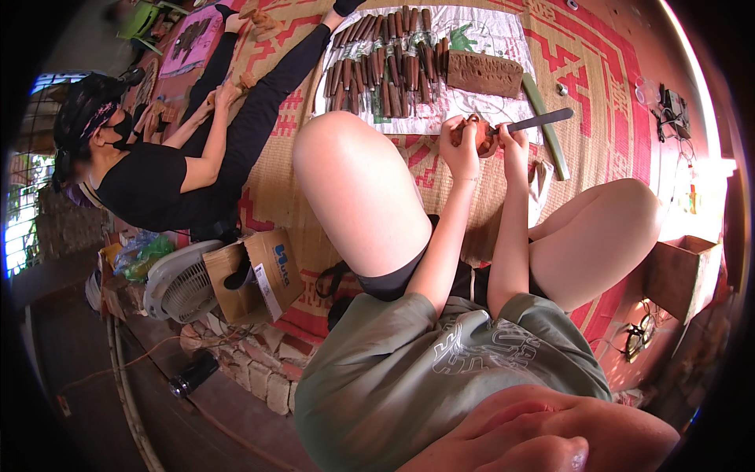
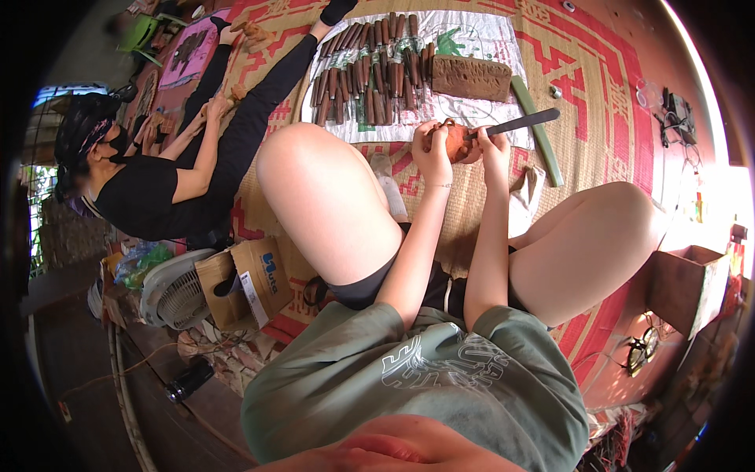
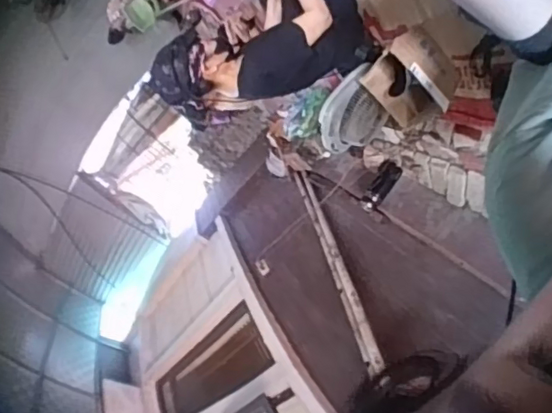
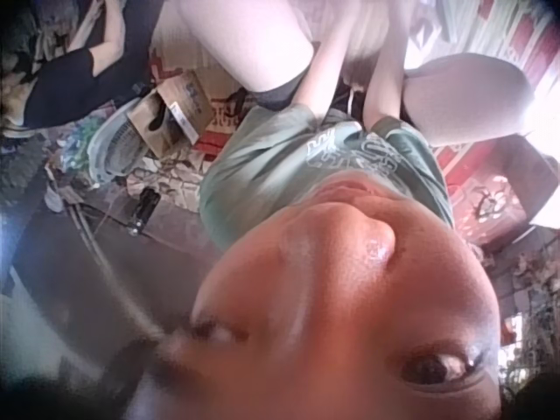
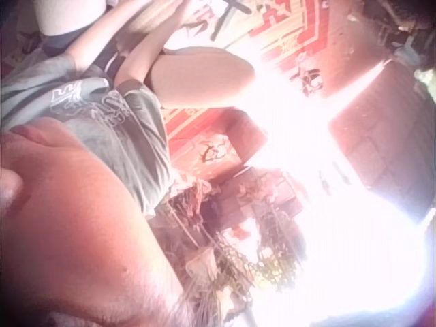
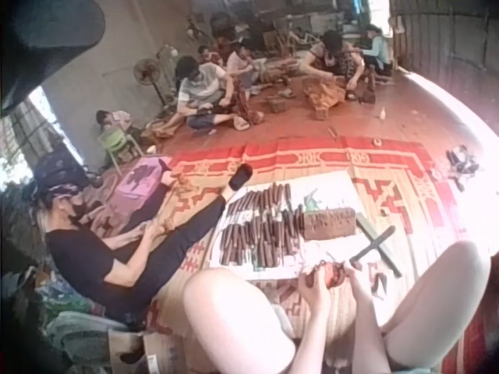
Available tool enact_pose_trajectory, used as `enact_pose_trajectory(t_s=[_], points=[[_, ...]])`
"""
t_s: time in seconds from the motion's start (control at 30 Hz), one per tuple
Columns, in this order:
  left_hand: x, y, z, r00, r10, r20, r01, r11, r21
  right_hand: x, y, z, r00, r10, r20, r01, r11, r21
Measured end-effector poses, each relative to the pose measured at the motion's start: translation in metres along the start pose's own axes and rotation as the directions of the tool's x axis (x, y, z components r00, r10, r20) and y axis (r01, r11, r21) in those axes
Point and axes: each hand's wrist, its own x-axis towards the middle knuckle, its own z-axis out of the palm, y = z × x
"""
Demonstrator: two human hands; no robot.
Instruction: The person sits on a mat and uses a carving knife to shape a reddish-brown wooden figurine. They hold the piece in their left hand and carefully carve details with the knife in their right hand, rotating the object as needed.
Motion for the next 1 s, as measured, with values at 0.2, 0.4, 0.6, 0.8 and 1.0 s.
enact_pose_trajectory(t_s=[0.2,0.4,0.6,0.8,1.0], points=[[0.004,0.002,0.0,0.998,-0.052,-0.032,0.048,0.994,-0.101,0.004,0.009,-0.001,1.0,0.005,0.002,-0.005,0.998,-0.068],[0.008,-0.01,-0.007,0.999,-0.045,0.008,0.045,0.995,-0.088,-0.006,-0.004,0.009,0.999,-0.045,-0.015,0.046,0.998,0.046],[0.015,0.0,-0.012,0.993,-0.079,-0.092,0.065,0.988,-0.141,0.001,0.014,0.014,0.997,0.07,-0.027,-0.07,0.998,0.003],[0.017,-0.005,-0.016,0.993,-0.063,-0.102,0.047,0.988,-0.149,0.004,0.028,0.01,1.0,0.025,-0.013,-0.023,0.986,0.167],[0.019,-0.003,-0.016,0.989,-0.085,-0.122,0.067,0.987,-0.149,-0.004,0.014,0.024,0.997,0.082,-0.012,-0.082,0.996,0.031]])
